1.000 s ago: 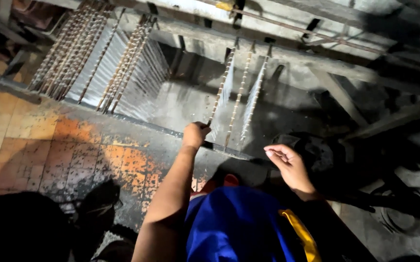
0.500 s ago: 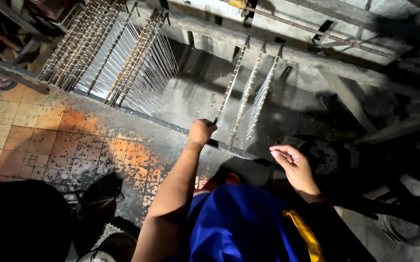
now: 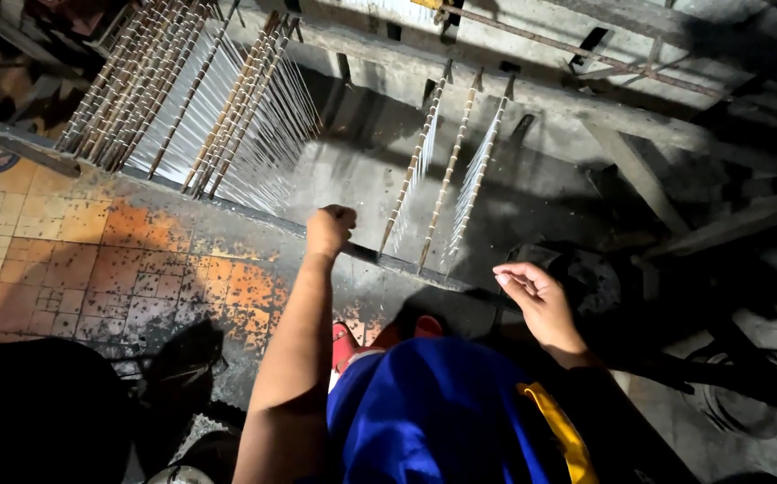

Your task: Dipping a rack of candle wicks into a vat of molten wax and hanging them on a frame to dry.

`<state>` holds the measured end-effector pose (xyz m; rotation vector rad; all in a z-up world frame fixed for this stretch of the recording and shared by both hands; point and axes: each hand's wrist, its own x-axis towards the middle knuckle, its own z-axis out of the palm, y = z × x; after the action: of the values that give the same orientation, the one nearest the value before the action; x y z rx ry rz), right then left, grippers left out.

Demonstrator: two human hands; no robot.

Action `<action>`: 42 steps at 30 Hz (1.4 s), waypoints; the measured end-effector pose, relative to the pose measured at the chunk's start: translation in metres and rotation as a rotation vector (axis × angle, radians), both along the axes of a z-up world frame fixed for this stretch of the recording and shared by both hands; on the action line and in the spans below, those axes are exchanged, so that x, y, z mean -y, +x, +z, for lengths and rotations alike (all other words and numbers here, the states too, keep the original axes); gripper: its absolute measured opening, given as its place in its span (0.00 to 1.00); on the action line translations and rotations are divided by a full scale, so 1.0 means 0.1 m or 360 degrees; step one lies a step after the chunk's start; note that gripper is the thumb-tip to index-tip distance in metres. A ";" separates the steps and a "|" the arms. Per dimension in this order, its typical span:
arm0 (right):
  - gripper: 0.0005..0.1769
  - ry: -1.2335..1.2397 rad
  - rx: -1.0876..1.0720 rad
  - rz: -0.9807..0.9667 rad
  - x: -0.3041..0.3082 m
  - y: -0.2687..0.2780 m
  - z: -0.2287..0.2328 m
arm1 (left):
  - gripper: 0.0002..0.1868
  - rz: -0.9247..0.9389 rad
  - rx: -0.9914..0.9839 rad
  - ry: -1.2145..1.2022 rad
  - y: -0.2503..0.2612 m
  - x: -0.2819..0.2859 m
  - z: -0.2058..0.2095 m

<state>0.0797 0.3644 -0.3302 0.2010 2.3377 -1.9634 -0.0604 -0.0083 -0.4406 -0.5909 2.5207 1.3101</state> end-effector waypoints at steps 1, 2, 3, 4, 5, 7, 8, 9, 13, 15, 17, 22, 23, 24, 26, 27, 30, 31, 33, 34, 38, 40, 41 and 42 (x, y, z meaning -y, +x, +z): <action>0.10 0.0000 0.0001 -0.0001 0.00 -0.01 -0.01 | 0.12 -0.0001 0.0001 0.0000 0.02 0.02 0.01; 0.10 -0.0013 0.0008 0.0012 0.00 -0.01 -0.01 | 0.13 0.0019 0.0016 0.0034 0.04 0.04 0.01; 0.11 -0.0025 0.0016 0.0025 0.00 -0.02 -0.02 | 0.13 0.0040 0.0031 0.0069 0.06 0.06 0.02; 0.11 -0.0025 0.0018 0.0025 0.00 -0.01 -0.02 | 0.13 0.0040 0.0033 0.0069 0.07 0.03 -0.03; 0.11 -0.0037 0.0027 0.0026 0.00 -0.02 -0.03 | 0.12 -0.0014 0.0026 0.0029 0.07 0.00 -0.07; 0.11 -0.0048 0.0032 0.0026 0.01 -0.03 -0.04 | 0.11 -0.0070 0.0016 -0.0011 0.10 -0.10 -0.03; 0.11 -0.0062 0.0034 0.0018 0.02 -0.03 -0.04 | 0.12 -0.0094 0.0011 0.0039 0.13 -0.17 0.05; 0.11 -0.0075 0.0037 0.0010 0.02 -0.04 -0.04 | 0.14 -0.0120 0.0007 0.0090 0.17 -0.24 0.13; 0.11 -0.0045 0.0037 0.0024 0.01 -0.04 -0.01 | 0.15 -0.0160 0.0035 0.0059 0.19 -0.40 0.19; 0.11 -0.0021 0.0046 0.0035 0.01 -0.04 0.04 | 0.18 -0.0155 0.0073 0.0064 0.20 -0.45 0.23; 0.11 -0.0012 0.0048 0.0040 -0.01 -0.06 0.00 | 0.18 -0.0133 0.0042 0.0070 0.18 -0.41 0.13; 0.11 -0.0040 0.0038 0.0020 0.00 -0.07 -0.05 | 0.15 -0.0029 -0.0099 0.0056 0.22 -0.21 -0.01; 0.10 0.0032 0.0031 0.0039 -0.01 -0.10 -0.03 | 0.15 0.0056 -0.0177 0.0074 0.23 -0.16 -0.05; 0.09 0.0104 0.0023 0.0057 -0.01 -0.12 -0.01 | 0.15 0.0141 -0.0254 0.0091 0.25 -0.10 -0.09; 0.08 0.0097 0.0020 0.0091 -0.04 -0.14 -0.14 | 0.15 0.0263 -0.0282 0.0121 0.45 -0.07 0.12; 0.08 0.0084 0.0033 0.0114 -0.02 -0.17 -0.19 | 0.15 0.0374 -0.0294 0.0147 0.55 -0.02 0.24; 0.07 0.0136 0.0051 0.0279 0.13 -0.29 -0.09 | 0.11 0.0644 -0.0263 0.0178 0.77 0.23 0.19; 0.07 0.0130 0.0037 0.0306 0.19 -0.35 -0.14 | 0.11 0.0670 -0.0278 0.0171 0.81 0.38 0.14; 0.06 0.0175 0.0032 0.0311 0.32 -0.44 -0.26 | 0.08 0.0756 -0.0309 0.0071 0.93 0.69 0.02; 0.06 0.0169 0.0025 0.0338 0.40 -0.50 -0.27 | 0.08 0.0782 -0.0316 0.0063 0.97 0.81 -0.04; 0.16 0.0030 0.0057 0.0424 0.85 -0.62 -0.27 | 0.07 0.1036 -0.0463 0.0289 1.15 1.30 -0.12; 0.35 -0.0064 0.0131 0.0460 1.08 -0.65 -0.25 | 0.07 0.1091 -0.0521 0.0334 1.17 1.56 -0.25; 0.34 -0.0084 0.0145 0.0477 1.18 -0.66 -0.25 | 0.08 0.1100 -0.0481 0.0309 1.15 1.71 -0.40; 0.33 -0.0103 0.0159 0.0493 1.29 -0.68 -0.24 | 0.09 0.1110 -0.0441 0.0284 1.13 1.87 -0.55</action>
<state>0.0120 0.2357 -0.3546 -0.0638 2.0927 -1.8301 0.0525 -0.1953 -0.4961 -1.4171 2.4468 1.9309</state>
